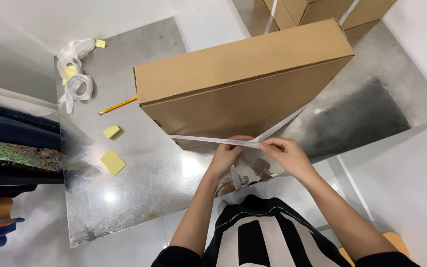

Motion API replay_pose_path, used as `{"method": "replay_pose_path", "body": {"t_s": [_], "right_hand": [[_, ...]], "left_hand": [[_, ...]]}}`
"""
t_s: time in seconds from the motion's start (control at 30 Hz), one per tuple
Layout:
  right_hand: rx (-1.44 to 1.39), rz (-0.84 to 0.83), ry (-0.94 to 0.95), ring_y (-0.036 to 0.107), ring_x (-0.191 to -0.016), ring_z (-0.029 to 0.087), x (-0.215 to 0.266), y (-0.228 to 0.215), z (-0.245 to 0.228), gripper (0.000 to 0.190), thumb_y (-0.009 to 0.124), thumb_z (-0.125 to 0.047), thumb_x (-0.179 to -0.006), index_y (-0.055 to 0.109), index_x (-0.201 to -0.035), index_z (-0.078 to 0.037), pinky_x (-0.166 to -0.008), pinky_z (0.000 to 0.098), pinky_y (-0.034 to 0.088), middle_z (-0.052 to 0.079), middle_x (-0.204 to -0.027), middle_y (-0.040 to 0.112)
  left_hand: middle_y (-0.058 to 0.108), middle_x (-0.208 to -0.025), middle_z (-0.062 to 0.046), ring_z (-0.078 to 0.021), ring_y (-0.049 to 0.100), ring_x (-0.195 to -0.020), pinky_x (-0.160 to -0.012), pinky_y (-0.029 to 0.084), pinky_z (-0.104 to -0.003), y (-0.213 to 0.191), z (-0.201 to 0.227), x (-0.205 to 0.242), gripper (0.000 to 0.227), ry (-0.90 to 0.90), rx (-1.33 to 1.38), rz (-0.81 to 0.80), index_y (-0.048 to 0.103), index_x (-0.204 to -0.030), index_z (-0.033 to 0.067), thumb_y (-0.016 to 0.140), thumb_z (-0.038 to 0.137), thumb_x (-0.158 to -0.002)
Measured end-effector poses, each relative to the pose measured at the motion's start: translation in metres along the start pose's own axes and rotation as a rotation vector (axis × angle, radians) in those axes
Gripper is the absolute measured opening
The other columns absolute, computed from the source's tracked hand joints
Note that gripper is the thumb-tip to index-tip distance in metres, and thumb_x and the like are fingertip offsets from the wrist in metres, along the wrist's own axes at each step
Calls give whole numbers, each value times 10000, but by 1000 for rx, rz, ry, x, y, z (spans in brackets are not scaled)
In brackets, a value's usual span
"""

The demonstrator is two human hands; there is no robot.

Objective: The person writes on a sticky note attached to a cardboard box, then wraps a folded brown item in a plastic bag. They place the wrapped item into a cardboard box, close it, and tie a white ribbon around the box.

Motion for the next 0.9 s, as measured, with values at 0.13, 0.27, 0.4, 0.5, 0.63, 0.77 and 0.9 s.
{"method": "replay_pose_path", "body": {"t_s": [0.13, 0.27, 0.4, 0.5, 0.63, 0.77, 0.9], "right_hand": [[48, -3, 35, 661, -811, 160, 2, -7, -6, 206, 768, -166, -987, 845, -1149, -65, -747, 282, 569, 136, -847, 787], [-11, -62, -46, 705, -874, 161, -10, -7, -8, 217, 714, -140, -1022, 831, -1180, -49, -848, 299, 573, 152, -864, 820], [-53, -62, -32, 737, -887, 183, -23, -4, -5, 234, 703, -144, -1030, 793, -1180, 12, -896, 312, 575, 180, -894, 832], [-70, -46, -6, 731, -838, 152, -28, -2, -4, 234, 724, -178, -1028, 799, -1157, 2, -854, 287, 585, 168, -847, 828], [-117, -49, 23, 734, -800, 173, -30, 3, -3, 230, 740, -176, -1026, 794, -1102, 34, -802, 292, 601, 183, -844, 818], [-92, -62, 20, 734, -761, 171, -27, 9, -15, 228, 755, -190, -1017, 820, -1053, 26, -763, 285, 605, 187, -804, 820], [-30, -90, -63, 756, -825, 147, -27, 12, -33, 181, 767, -191, -1000, 852, -1031, -34, -827, 286, 589, 142, -827, 839]], "left_hand": [[559, -537, -16, -106, 467, -427, -465, 425, -251, -4, 21, 16, 202, -191, 3, 99, 792, -882, 90, 594, 75, -916], [510, -548, -53, -74, 360, -500, -459, 287, -180, -22, 11, 20, 292, -266, 45, 47, 804, -937, 72, 516, 29, -909], [525, -556, -43, -46, 351, -512, -472, 256, -149, -35, 21, 34, 341, -275, -12, 20, 825, -1038, 63, 512, 38, -905], [537, -551, -42, -39, 345, -505, -468, 257, -148, -38, 27, 41, 340, -276, -20, 38, 830, -1045, 62, 525, 44, -896], [525, -558, -53, -37, 296, -493, -453, 233, -153, -45, 33, 44, 339, -253, 4, 54, 831, -1007, 50, 513, 25, -893], [527, -551, -68, -41, 283, -488, -444, 232, -159, -56, 37, 47, 339, -243, 22, 101, 844, -992, 36, 527, 8, -874], [536, -557, -90, -63, 308, -496, -453, 251, -161, -67, 50, 52, 323, -232, 40, 150, 851, -970, 24, 546, -7, -868]]}}
Point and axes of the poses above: each hand's wrist, its own x-axis away from the middle knuckle, its own y-axis out of the palm, z = x × y, the point moved 4 cm from there along -x, towards the middle knuckle
